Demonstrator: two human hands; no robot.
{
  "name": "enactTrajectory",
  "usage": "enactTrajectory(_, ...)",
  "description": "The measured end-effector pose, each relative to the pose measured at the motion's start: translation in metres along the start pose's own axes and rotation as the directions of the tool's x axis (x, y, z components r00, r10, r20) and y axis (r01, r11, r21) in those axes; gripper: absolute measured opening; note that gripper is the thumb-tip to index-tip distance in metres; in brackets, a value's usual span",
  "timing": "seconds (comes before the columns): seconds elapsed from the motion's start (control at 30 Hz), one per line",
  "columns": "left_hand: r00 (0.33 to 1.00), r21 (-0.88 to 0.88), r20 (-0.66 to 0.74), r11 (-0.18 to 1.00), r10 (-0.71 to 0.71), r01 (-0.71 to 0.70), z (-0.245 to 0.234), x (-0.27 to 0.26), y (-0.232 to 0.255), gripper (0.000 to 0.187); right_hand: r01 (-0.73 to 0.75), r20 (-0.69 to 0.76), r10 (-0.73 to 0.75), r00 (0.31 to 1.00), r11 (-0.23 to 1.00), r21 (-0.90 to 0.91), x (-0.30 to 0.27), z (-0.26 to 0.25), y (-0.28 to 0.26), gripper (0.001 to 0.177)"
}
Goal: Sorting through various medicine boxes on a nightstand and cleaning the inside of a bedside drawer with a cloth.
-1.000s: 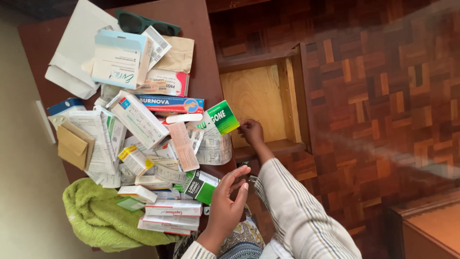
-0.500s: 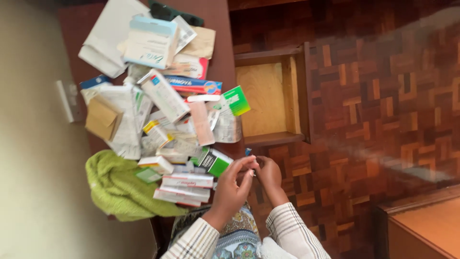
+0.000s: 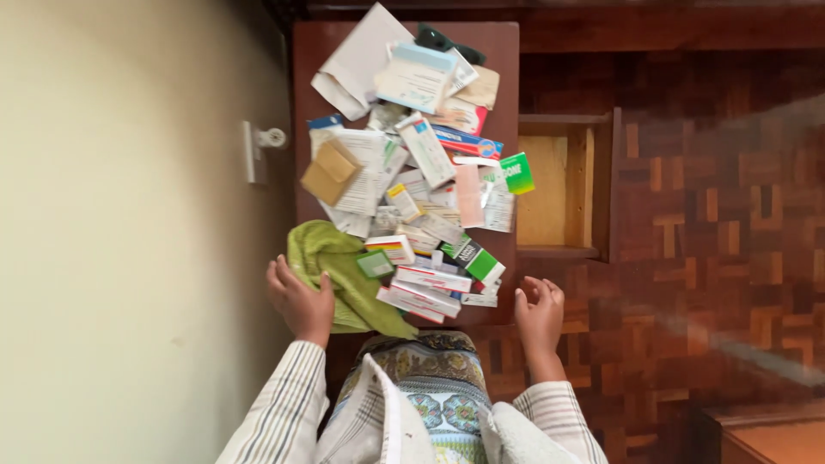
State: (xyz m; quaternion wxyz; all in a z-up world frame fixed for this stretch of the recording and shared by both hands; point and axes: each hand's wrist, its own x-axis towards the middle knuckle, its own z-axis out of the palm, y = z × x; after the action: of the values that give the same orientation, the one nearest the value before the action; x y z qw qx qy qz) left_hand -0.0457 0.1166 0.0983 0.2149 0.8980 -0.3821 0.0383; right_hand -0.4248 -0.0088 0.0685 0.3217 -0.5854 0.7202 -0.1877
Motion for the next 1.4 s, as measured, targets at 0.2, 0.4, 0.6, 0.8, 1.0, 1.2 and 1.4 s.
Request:
enactTrajectory(0.2,0.865,0.046,0.334,0.923,-0.373,0.381,0.028,0.016,-0.051,0.082,0.119,0.05,-0.117,0.992,0.992,-0.04,-0.052,-0.027,-0.081,0.029)
enactTrajectory(0.4,0.679,-0.016,0.56,0.813,-0.475,0.582,-0.003,0.034,-0.05,0.045,0.13,0.192,-0.116,0.974,0.99,-0.059,-0.084,-0.059,-0.149,0.026)
enactTrajectory(0.6,0.529,-0.07,0.761,0.764,-0.375,0.642,-0.04,0.017,-0.049,0.035,0.262,0.3,-0.239,0.923,0.964,-0.039,-0.105,-0.092,-0.168,0.027)
enactTrajectory(0.8,0.574,-0.421,0.817,0.626,-0.053,0.657,-0.09,-0.002,-0.036,0.024,0.289,0.365,-0.231,0.902,0.951,-0.112,-0.133,-0.127,-0.185,0.03)
enactTrajectory(1.0,0.651,-0.547,0.758,0.522,-0.022,0.654,-0.124,0.017,-0.018,0.024,0.354,0.392,-0.286,0.874,0.928,-0.114,-0.146,-0.142,-0.195,0.032)
enactTrajectory(1.2,0.681,-0.541,0.73,0.567,-0.05,0.621,-0.111,0.021,-0.034,0.033,0.446,0.429,-0.352,0.832,0.884,-0.14,-0.154,-0.15,-0.196,0.035)
enactTrajectory(1.4,0.809,-0.668,0.588,0.554,-0.016,0.497,-0.151,0.025,-0.032,0.039,0.448,0.468,-0.342,0.815,0.884,-0.135,-0.162,-0.153,-0.193,0.039)
